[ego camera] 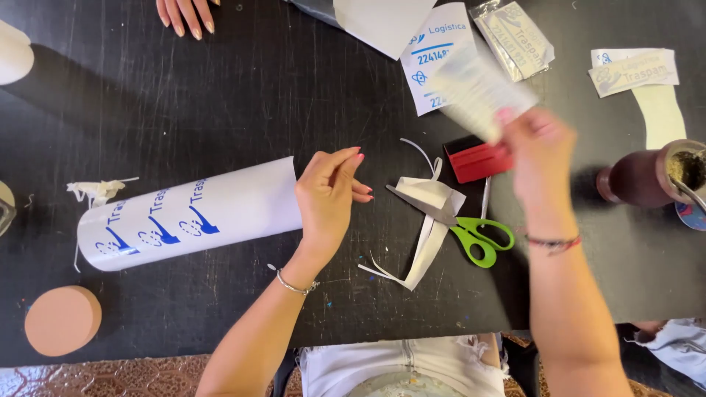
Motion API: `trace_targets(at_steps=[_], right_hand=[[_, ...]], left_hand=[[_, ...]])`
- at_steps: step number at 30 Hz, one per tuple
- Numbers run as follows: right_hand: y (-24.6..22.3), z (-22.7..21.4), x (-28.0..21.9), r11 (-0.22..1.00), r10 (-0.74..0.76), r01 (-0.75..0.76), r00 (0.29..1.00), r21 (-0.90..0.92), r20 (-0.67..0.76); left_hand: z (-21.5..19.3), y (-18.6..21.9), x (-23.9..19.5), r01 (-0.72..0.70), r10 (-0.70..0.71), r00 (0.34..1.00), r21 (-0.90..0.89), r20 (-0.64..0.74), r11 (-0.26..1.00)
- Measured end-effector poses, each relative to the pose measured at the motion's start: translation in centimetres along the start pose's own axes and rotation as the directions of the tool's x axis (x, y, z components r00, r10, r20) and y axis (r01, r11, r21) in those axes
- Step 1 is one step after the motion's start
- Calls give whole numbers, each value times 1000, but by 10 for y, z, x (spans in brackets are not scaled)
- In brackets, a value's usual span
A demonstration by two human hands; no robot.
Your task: Cutting individual stickers from a printed sheet and weeding the excess material using scissors and hands.
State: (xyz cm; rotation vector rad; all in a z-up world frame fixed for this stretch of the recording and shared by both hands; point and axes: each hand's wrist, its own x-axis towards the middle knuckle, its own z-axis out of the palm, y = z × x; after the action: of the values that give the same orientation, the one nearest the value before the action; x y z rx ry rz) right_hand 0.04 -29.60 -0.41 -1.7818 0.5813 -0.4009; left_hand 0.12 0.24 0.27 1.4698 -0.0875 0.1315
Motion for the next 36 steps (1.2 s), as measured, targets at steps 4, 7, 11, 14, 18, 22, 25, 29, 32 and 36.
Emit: trace_targets(at_steps=[4,7,11,14,18,22,25,29,32,36], right_hand=[[-9,-22,76,996,42,-59,977,-73,-209],[-1,-23,121,988,62,-99,956,-115,-287],[13,-7,153,958,129,-187,957,-215,-259],[28,-3,168,865,39,-159,967,-475,-252],[39,-7,181,785,38,-170,973,-596,-228],[32,-8,181,908,131,-201,970,-368,-205],[22,-10,179,904,182,-228,971,-362,-155],[22,-19,180,896,240,-275,960,-349,-143],[28,-25,179,899,227,-275,958,-341,-176],[0,-33,137,985,61,-90,980,-147,-190]], left_hand=[[0,8,0,192,-193,981,78,3,978],[1,10,1,193,-194,981,37,27,981],[-2,10,5,232,-234,972,66,20,970],[-4,11,6,243,-245,969,73,19,967],[-4,14,5,252,-255,967,84,23,964],[-5,15,5,222,-228,973,105,41,969],[-3,14,6,250,-254,966,89,42,964],[-2,14,6,255,-263,964,119,49,960],[-2,12,7,274,-282,959,133,42,952],[-1,9,8,289,-300,950,123,84,949]])
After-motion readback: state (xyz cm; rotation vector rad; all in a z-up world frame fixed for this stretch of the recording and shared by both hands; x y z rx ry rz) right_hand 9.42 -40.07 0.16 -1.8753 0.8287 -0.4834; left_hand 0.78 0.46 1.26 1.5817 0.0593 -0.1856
